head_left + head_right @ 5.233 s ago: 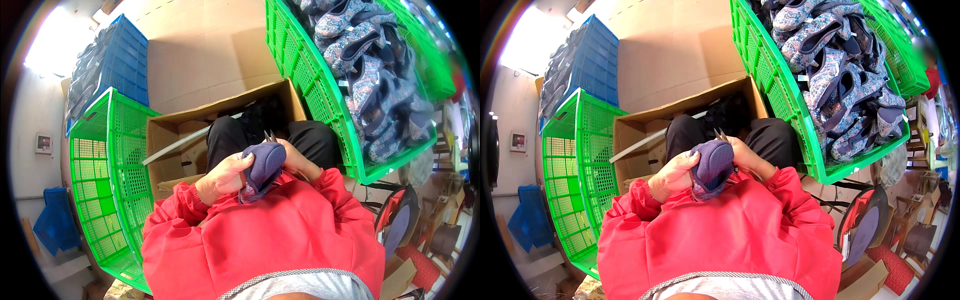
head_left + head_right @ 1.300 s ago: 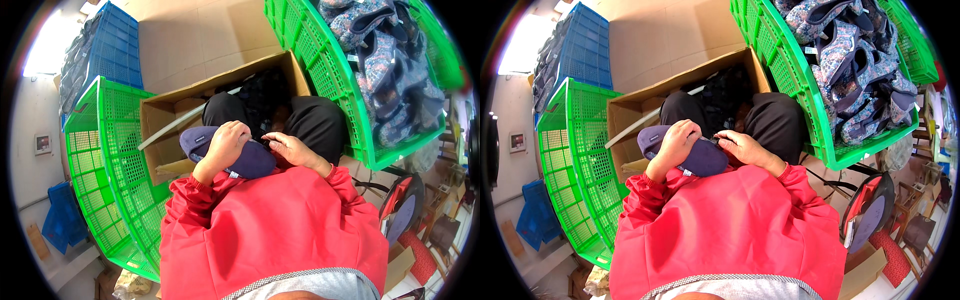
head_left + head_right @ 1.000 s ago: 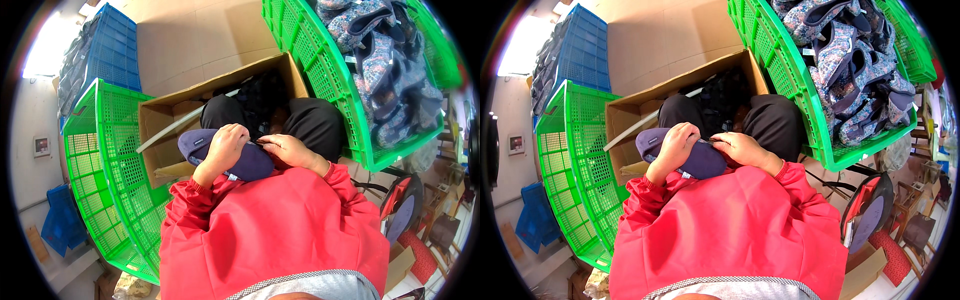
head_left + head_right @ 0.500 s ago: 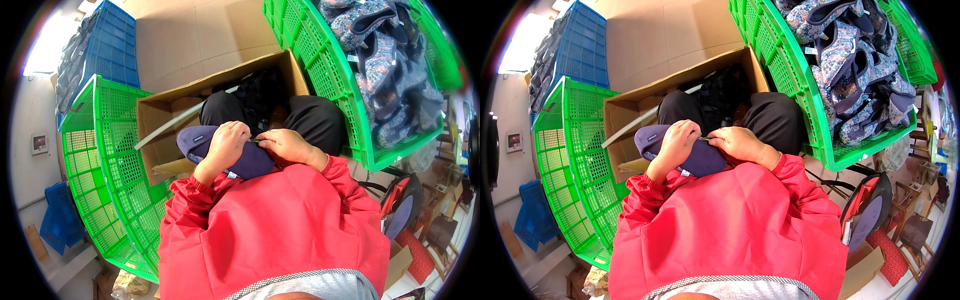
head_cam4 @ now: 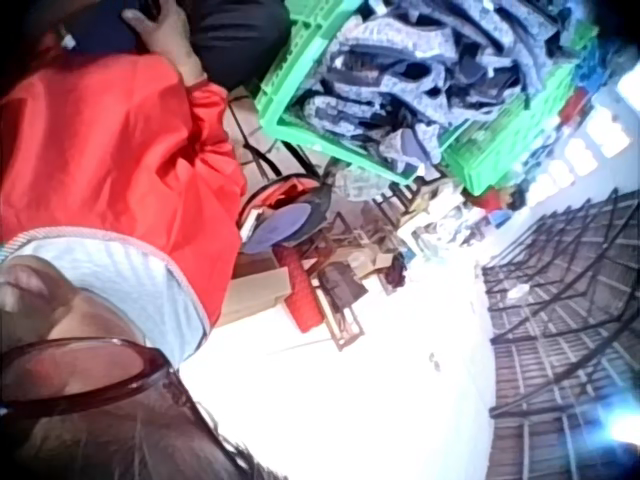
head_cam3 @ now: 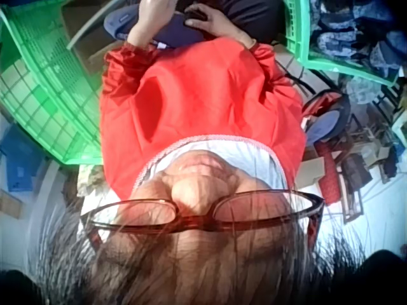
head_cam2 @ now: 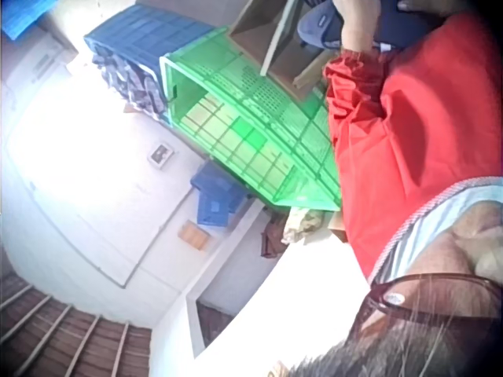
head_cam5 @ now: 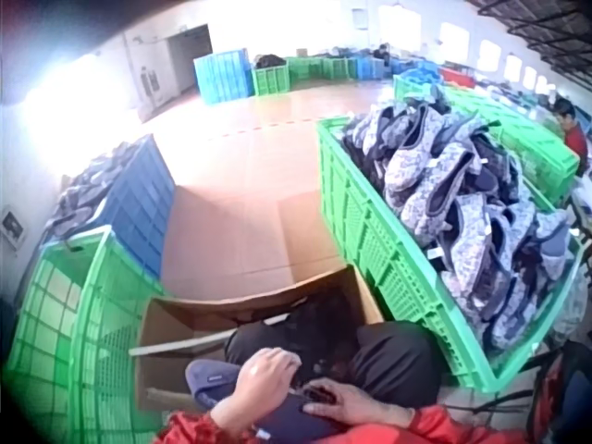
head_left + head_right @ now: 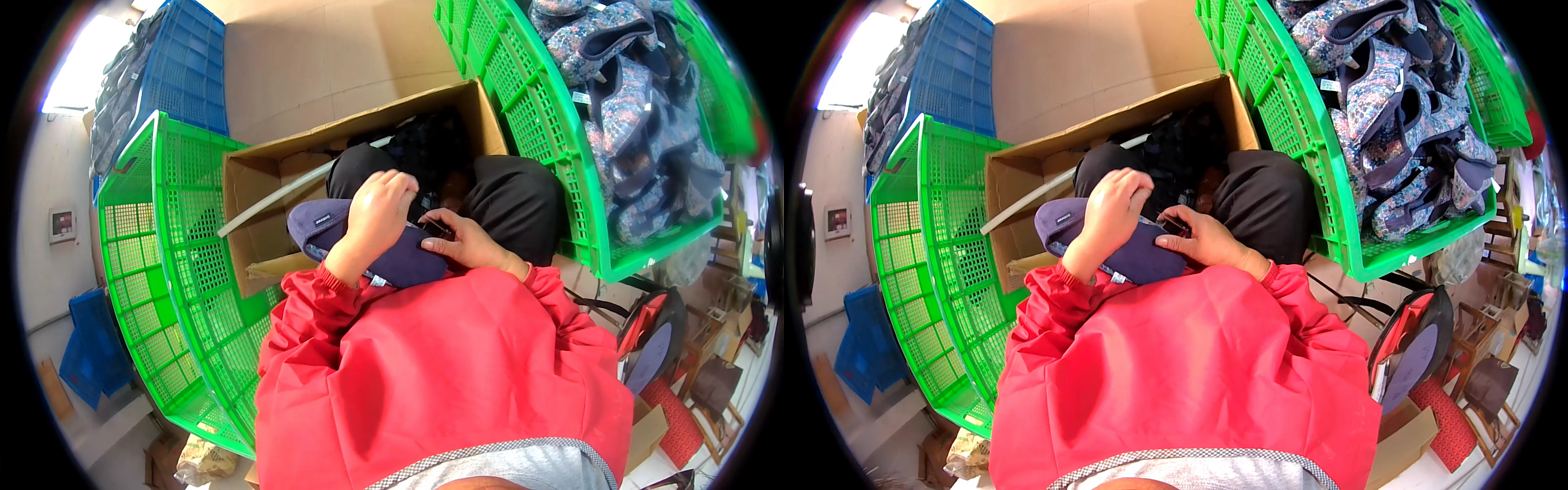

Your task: The person sits on the floor and uses a small blade to trim loose threads and excess material from the edges of patterned slippers. They handle the slippers one at a time, picking them from a green crate, trimming them, and placing them into a cardboard box.

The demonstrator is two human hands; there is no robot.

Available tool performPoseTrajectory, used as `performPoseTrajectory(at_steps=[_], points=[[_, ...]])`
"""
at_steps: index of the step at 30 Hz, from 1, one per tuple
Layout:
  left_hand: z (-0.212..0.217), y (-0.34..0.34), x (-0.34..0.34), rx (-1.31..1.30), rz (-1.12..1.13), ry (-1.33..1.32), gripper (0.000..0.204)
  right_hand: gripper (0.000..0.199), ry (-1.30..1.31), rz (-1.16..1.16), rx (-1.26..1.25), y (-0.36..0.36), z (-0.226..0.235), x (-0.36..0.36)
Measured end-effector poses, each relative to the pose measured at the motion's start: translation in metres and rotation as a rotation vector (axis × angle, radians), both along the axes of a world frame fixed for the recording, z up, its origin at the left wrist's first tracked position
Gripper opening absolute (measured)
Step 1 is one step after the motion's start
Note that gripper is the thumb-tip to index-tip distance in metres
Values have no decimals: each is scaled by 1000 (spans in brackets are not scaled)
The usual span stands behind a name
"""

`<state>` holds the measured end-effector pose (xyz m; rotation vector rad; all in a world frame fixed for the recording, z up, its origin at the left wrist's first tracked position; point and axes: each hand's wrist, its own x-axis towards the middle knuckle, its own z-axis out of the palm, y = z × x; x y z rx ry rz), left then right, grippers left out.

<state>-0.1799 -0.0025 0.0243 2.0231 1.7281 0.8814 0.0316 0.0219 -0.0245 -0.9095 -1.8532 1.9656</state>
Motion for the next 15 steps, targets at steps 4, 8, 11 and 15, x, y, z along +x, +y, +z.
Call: performPoseTrajectory(at_steps=[4,8,11,15], points=[[28,13,6,179,199,148,34,40,187,-135,-317,-15,-13,-9],[63,-5,-10,356,126,59,9,26,268,-306,-687,-1,4,-10],[85,-29,-20,231,-29,22,12,20,325,-331,-932,10,12,-10],[107,-46,-11,106,-49,275,33,20,320,-310,-1094,12,9,-9]])
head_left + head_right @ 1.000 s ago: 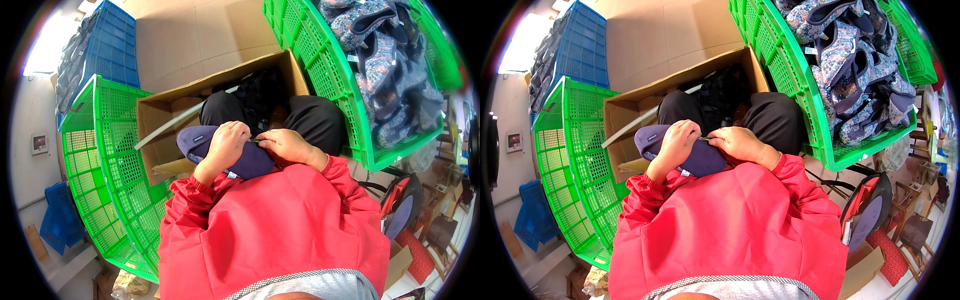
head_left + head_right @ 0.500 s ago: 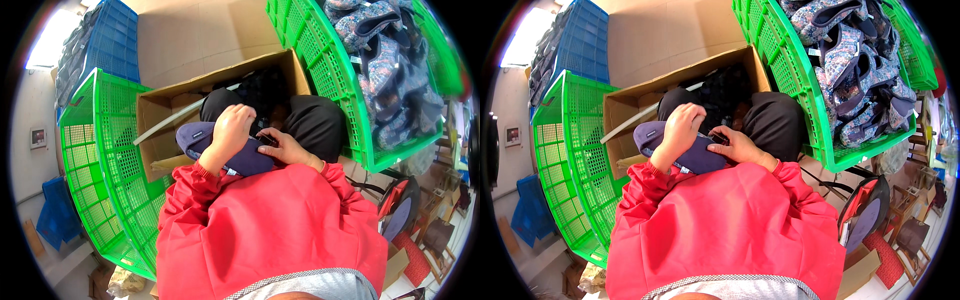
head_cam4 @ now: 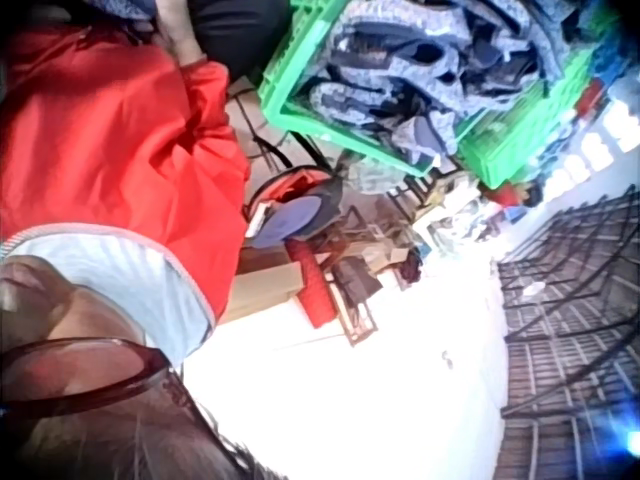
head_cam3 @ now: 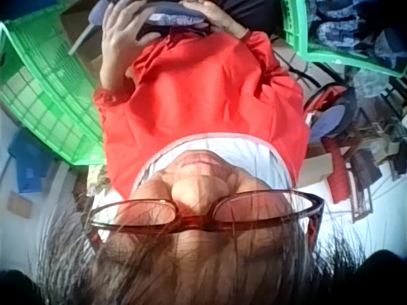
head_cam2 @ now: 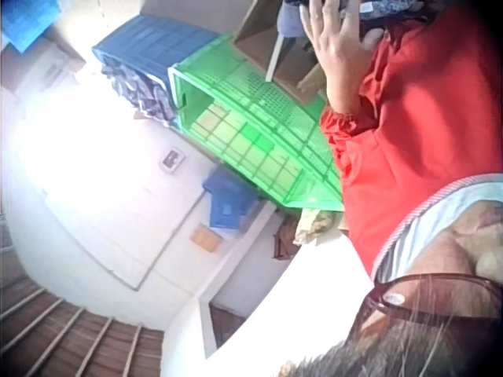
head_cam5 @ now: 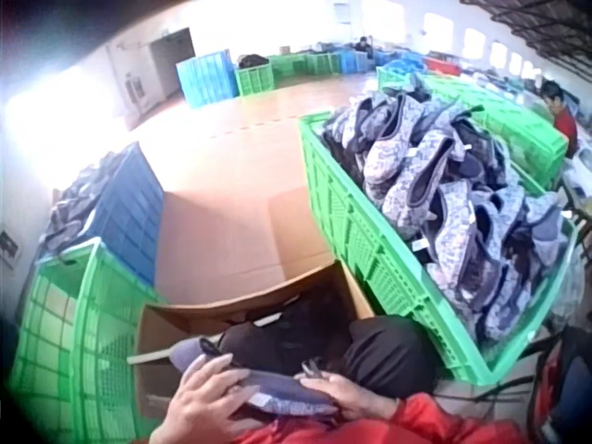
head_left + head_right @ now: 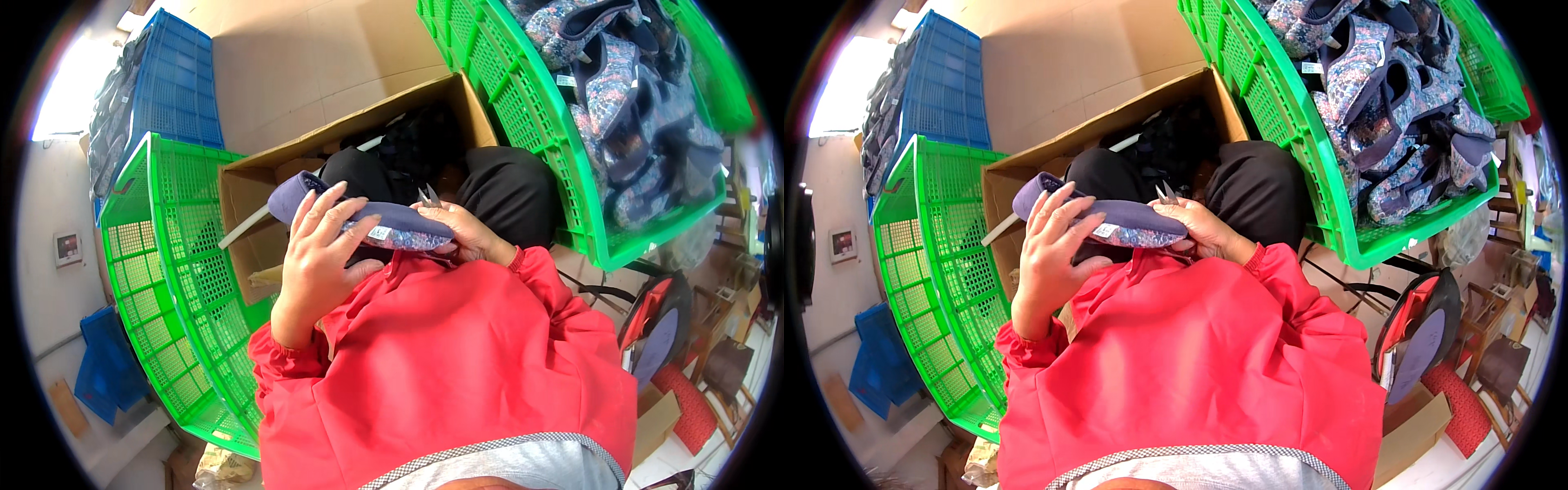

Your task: The person sits on the floor and uses a small blade to trim loose threads and excess material from the edges of patterned slippers. They handle the slippers one at a time, picking them from a green crate, trimming them, and placing them into a cardboard box.

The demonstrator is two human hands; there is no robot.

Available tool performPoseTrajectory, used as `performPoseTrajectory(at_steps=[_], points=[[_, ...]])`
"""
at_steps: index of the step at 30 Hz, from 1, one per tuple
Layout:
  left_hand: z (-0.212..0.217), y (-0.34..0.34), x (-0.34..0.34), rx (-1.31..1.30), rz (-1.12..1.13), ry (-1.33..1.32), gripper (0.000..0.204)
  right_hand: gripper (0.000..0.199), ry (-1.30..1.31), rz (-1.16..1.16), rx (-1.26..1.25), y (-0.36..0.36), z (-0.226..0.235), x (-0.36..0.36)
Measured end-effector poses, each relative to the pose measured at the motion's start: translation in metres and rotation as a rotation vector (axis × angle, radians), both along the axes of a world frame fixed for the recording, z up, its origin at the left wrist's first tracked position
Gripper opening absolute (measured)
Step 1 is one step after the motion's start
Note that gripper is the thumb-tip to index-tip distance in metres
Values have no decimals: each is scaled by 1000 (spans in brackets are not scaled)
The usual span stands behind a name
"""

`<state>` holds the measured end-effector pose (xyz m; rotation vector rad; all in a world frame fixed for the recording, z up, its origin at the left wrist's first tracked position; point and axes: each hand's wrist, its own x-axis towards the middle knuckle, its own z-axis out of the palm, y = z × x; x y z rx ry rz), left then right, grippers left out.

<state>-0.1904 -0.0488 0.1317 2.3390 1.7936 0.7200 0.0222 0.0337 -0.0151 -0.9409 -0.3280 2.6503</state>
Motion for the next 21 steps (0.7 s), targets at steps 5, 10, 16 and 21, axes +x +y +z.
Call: performPoseTrajectory(at_steps=[5,10,16,21], points=[[-30,2,-16,-51,10,240,42,9,12,125,13,0,-2,4],[-64,-7,-30,52,56,-88,40,10,-145,35,208,0,-6,16],[-80,-16,-37,-139,235,-209,26,13,-248,-60,274,5,1,10],[-89,-21,-44,-173,292,-211,25,17,-217,-84,427,7,16,10]])
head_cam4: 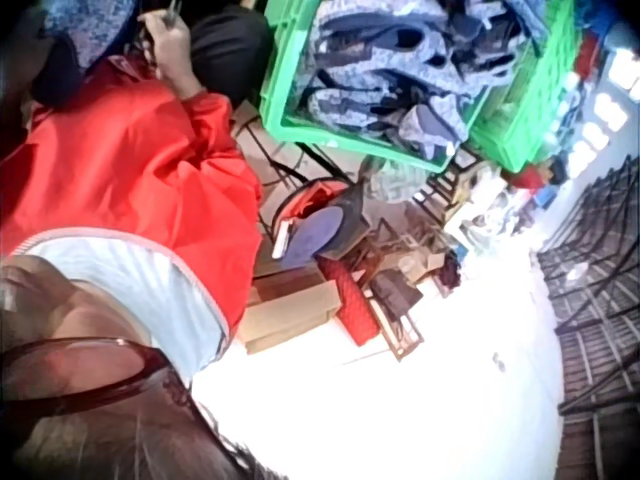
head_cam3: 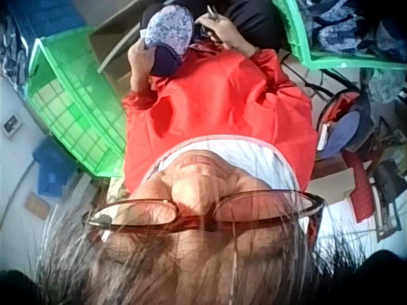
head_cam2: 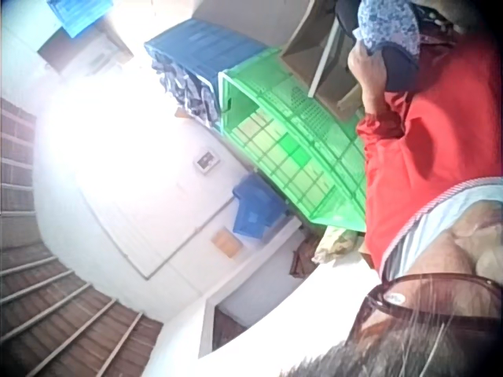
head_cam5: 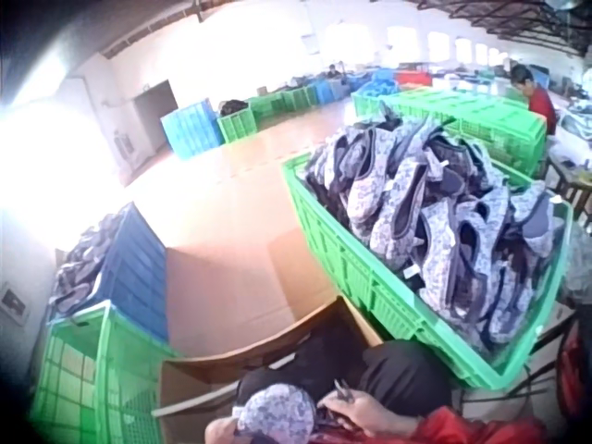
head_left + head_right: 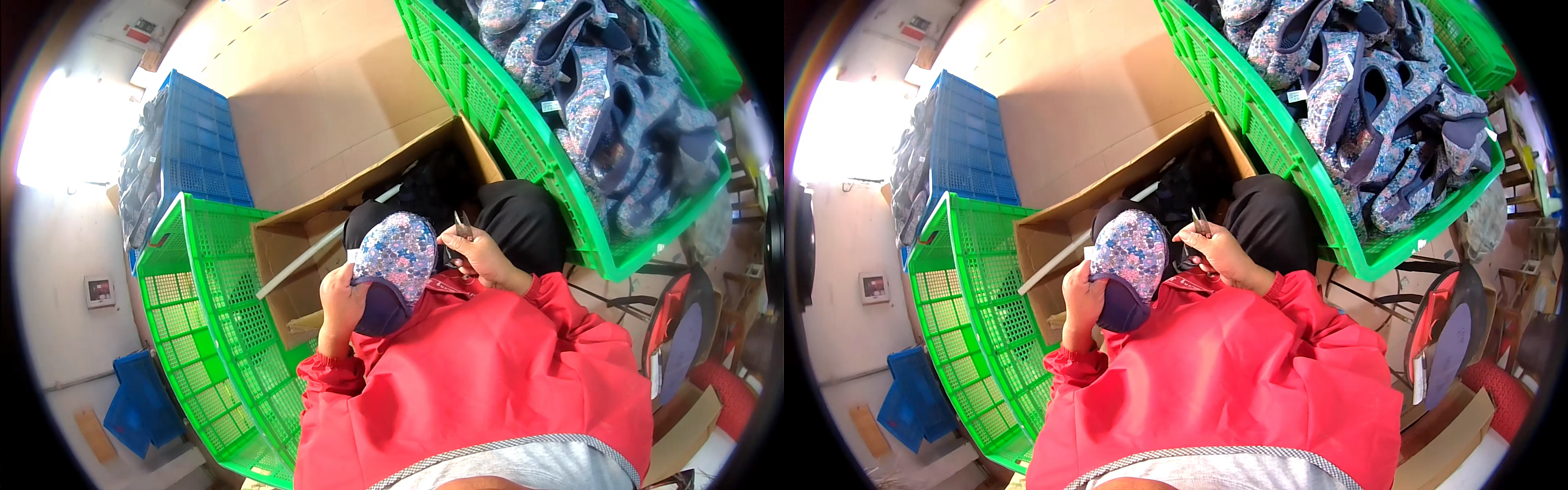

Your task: The person sits on the floor and uses a small blade to trim loose threads and excess material from the edges of patterned slippers. They handle the slippers one at a time, picking them from a green crate, trimming them, and placing them into a cardboard box.

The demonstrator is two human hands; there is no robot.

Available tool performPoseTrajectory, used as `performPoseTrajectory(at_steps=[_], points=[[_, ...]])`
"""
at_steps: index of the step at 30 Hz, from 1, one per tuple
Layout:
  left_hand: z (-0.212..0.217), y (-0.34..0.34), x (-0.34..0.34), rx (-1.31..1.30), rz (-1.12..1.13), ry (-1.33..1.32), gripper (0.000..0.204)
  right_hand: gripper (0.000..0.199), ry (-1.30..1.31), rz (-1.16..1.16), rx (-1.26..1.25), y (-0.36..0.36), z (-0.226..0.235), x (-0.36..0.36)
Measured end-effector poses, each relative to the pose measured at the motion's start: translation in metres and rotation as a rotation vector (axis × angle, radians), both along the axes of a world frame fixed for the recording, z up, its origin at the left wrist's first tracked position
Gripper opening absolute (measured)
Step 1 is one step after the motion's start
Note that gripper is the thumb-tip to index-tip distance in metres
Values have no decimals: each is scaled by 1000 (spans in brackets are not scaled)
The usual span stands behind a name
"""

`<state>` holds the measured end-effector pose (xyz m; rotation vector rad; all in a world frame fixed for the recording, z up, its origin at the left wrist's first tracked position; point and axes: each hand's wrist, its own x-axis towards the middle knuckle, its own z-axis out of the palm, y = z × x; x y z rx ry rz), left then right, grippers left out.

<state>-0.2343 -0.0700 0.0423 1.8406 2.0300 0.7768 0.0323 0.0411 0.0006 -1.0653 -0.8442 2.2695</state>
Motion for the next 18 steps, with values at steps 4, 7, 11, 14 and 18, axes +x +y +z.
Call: performPoseTrajectory(at_steps=[4,7,11,14,18], points=[[4,0,0,-25,-29,22,27,20,30,-13,144,6,7,0],[25,3,9,-61,-78,147,32,26,79,-4,244,16,14,3],[43,5,19,-9,-147,250,45,32,105,86,332,21,31,-8],[51,9,22,34,-174,302,47,33,95,166,376,19,24,-19],[56,14,23,99,-133,312,48,31,53,165,352,18,24,-17]])
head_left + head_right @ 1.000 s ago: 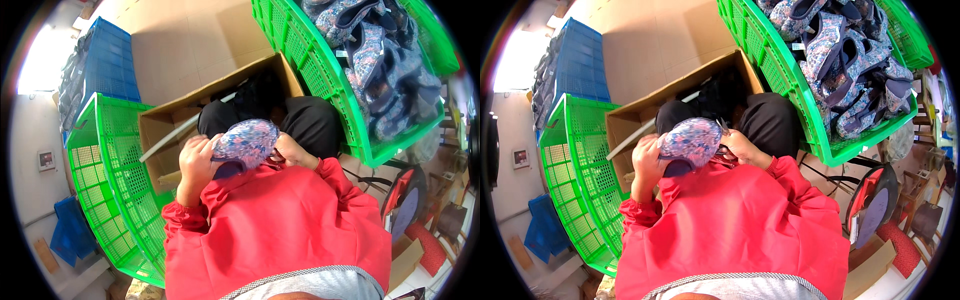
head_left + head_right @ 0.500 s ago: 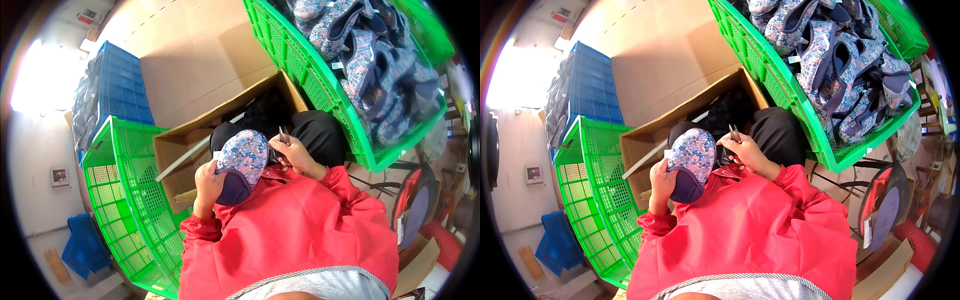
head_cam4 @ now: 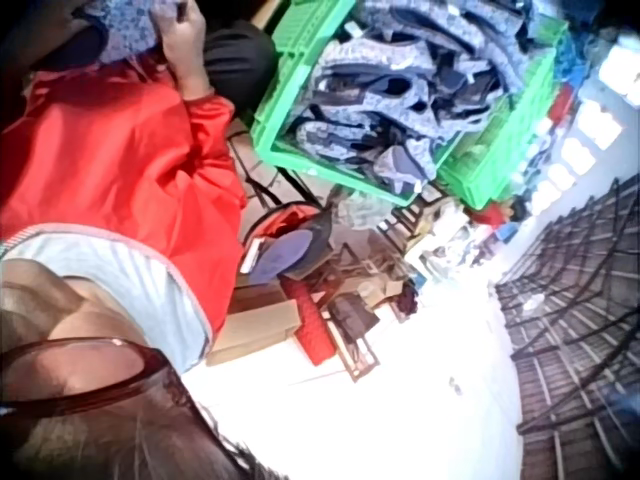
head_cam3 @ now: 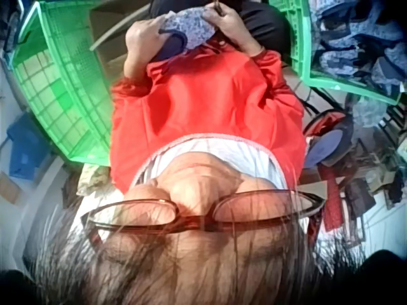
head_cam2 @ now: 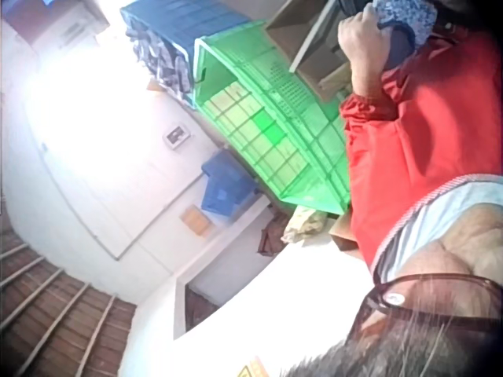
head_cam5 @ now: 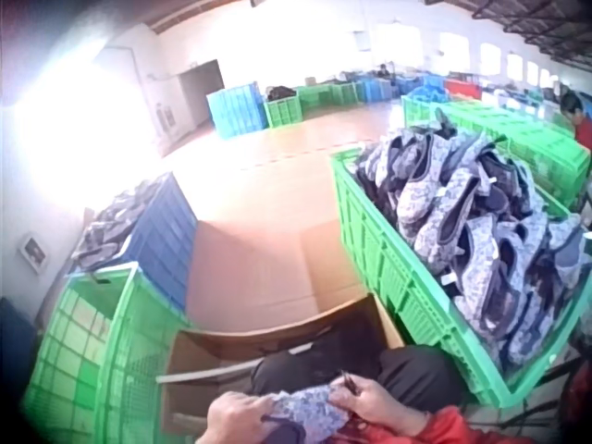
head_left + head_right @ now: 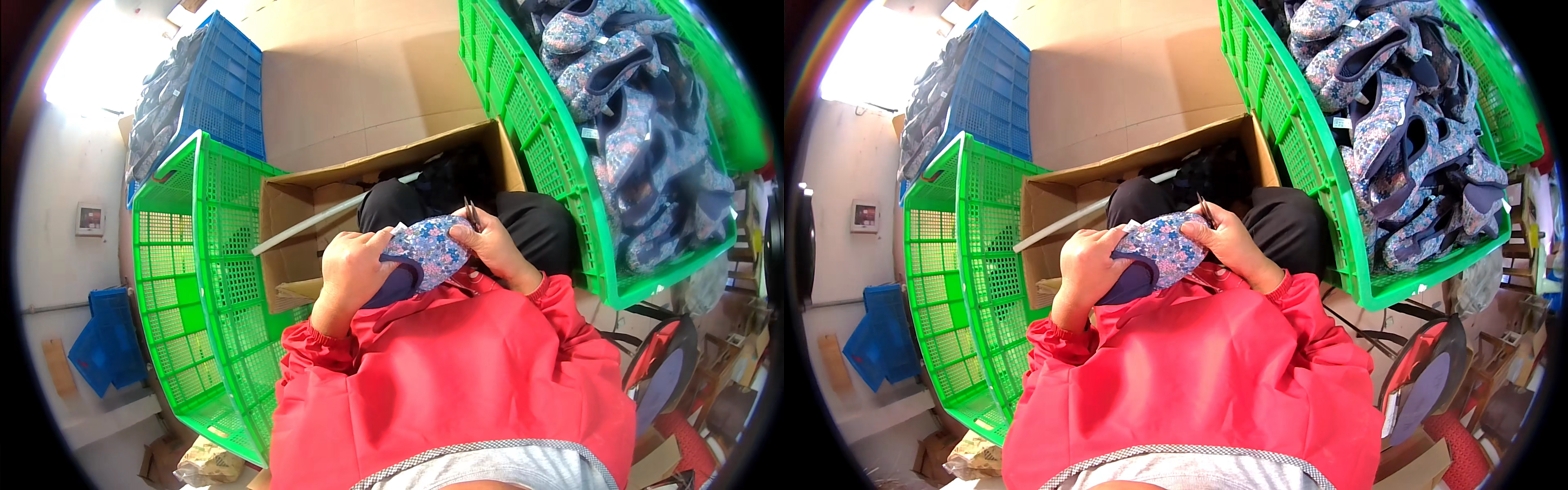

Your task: The person sits on the floor and uses a small blade to trim loose threads and excess material from the edges of patterned slippers. They handle the slippers one at a time, picking them from a green crate, trimming them, and placing them into a cardboard box.

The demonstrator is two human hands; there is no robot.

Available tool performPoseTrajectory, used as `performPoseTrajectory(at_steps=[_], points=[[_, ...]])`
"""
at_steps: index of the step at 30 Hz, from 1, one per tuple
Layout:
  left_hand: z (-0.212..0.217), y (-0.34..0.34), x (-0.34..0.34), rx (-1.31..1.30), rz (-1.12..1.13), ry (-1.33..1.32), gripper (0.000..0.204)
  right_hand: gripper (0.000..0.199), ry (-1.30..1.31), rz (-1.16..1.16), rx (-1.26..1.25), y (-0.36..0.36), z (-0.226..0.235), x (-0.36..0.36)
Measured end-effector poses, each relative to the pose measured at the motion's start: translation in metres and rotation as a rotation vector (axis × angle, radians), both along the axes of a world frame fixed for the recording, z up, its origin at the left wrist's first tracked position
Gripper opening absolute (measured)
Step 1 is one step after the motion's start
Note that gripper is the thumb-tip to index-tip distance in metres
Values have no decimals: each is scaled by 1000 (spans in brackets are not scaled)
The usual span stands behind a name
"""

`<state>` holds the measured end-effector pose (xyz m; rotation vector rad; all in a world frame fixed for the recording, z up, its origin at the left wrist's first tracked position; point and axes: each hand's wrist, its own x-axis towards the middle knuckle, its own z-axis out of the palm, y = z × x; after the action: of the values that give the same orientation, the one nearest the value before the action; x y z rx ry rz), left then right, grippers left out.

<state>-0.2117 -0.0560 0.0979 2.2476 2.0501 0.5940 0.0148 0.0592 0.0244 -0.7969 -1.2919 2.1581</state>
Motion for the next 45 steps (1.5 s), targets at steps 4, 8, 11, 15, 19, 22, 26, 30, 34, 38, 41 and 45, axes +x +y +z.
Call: performPoseTrajectory(at_steps=[4,8,11,15,19,22,26,30,34,38,41,45], points=[[5,-4,1,-178,-5,-40,56,29,26,6,10,-2,-1,8],[36,4,10,-281,-53,-220,67,27,112,-53,83,-14,-12,13],[39,10,17,-202,-142,-428,59,24,184,-12,45,-19,-18,16],[26,19,18,-152,-238,-304,28,20,290,22,-76,-28,-18,15],[3,20,22,-33,-281,-281,18,20,300,5,-89,-31,-20,17],[-3,19,30,68,-295,-254,13,20,292,0,-78,-31,-27,19],[-6,16,34,52,-208,-419,6,23,276,51,-67,-30,-31,25],[-7,13,38,-104,-74,-542,2,29,196,149,66,-29,-28,37],[-9,14,44,-210,-74,-646,2,38,72,288,99,-24,-29,52],[-14,16,50,-248,-165,-643,4,50,-86,196,330,-25,-16,50],[-18,18,51,-235,-214,-607,6,45,-232,318,126,-23,-17,54],[-21,21,49,-246,-236,-603,6,39,-180,322,219,-23,-20,53]])
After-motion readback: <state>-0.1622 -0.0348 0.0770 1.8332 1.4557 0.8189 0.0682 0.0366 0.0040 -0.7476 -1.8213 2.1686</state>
